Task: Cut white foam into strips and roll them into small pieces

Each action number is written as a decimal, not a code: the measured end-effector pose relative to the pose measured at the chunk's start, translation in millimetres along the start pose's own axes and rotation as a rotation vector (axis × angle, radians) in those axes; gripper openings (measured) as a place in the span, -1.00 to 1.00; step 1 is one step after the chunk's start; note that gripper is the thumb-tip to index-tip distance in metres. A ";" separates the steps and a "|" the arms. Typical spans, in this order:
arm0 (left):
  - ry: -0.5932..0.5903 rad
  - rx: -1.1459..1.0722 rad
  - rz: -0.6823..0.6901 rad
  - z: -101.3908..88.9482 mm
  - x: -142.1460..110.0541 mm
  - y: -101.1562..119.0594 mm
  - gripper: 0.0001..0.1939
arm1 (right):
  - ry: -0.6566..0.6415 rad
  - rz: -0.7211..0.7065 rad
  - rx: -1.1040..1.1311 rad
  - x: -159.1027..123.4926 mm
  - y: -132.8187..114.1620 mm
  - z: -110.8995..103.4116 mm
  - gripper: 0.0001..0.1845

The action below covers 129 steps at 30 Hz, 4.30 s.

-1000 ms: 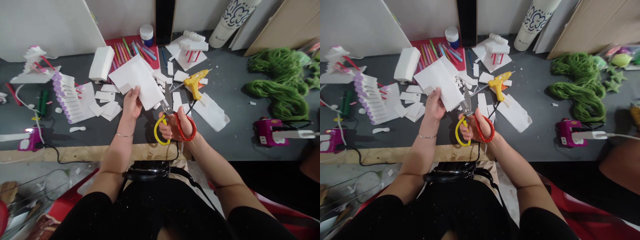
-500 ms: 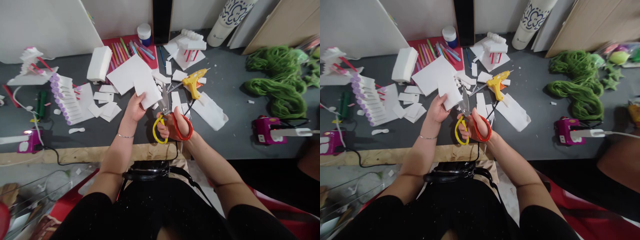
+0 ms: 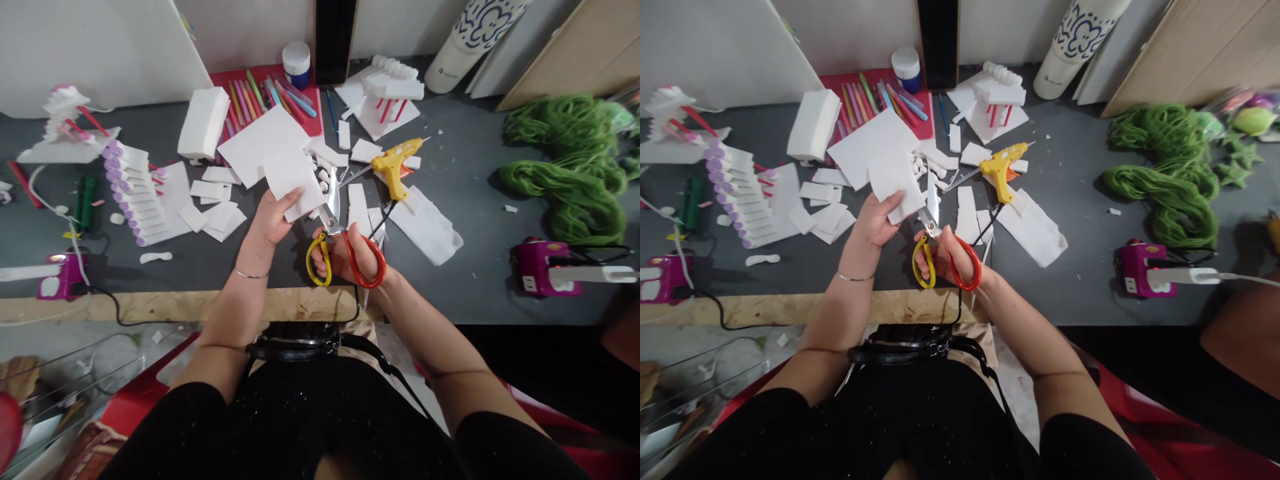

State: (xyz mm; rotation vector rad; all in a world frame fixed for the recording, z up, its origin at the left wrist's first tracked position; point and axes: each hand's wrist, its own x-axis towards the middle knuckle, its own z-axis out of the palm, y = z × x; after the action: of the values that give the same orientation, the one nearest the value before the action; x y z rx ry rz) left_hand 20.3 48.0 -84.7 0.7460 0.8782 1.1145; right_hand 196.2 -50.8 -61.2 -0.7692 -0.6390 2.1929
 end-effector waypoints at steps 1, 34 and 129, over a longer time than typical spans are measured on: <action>-0.011 0.006 0.001 -0.8 0.4 -1.2 -0.30 | -0.001 -0.002 0.000 0.8 0.8 -0.2 -0.17; 0.001 0.075 0.019 -7.2 1.2 1.3 -0.30 | 0.000 -0.035 0.033 0.4 2.6 -2.2 -0.31; 0.005 0.406 0.102 -13.7 32.8 40.9 -0.66 | 0.480 -0.639 -0.314 70.2 -54.8 -68.8 -0.48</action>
State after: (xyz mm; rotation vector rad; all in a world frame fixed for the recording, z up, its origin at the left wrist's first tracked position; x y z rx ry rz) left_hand -3.1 91.8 -63.0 1.1329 1.0966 1.0384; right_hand 228.7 50.6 -97.7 -1.0348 -0.8429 1.2858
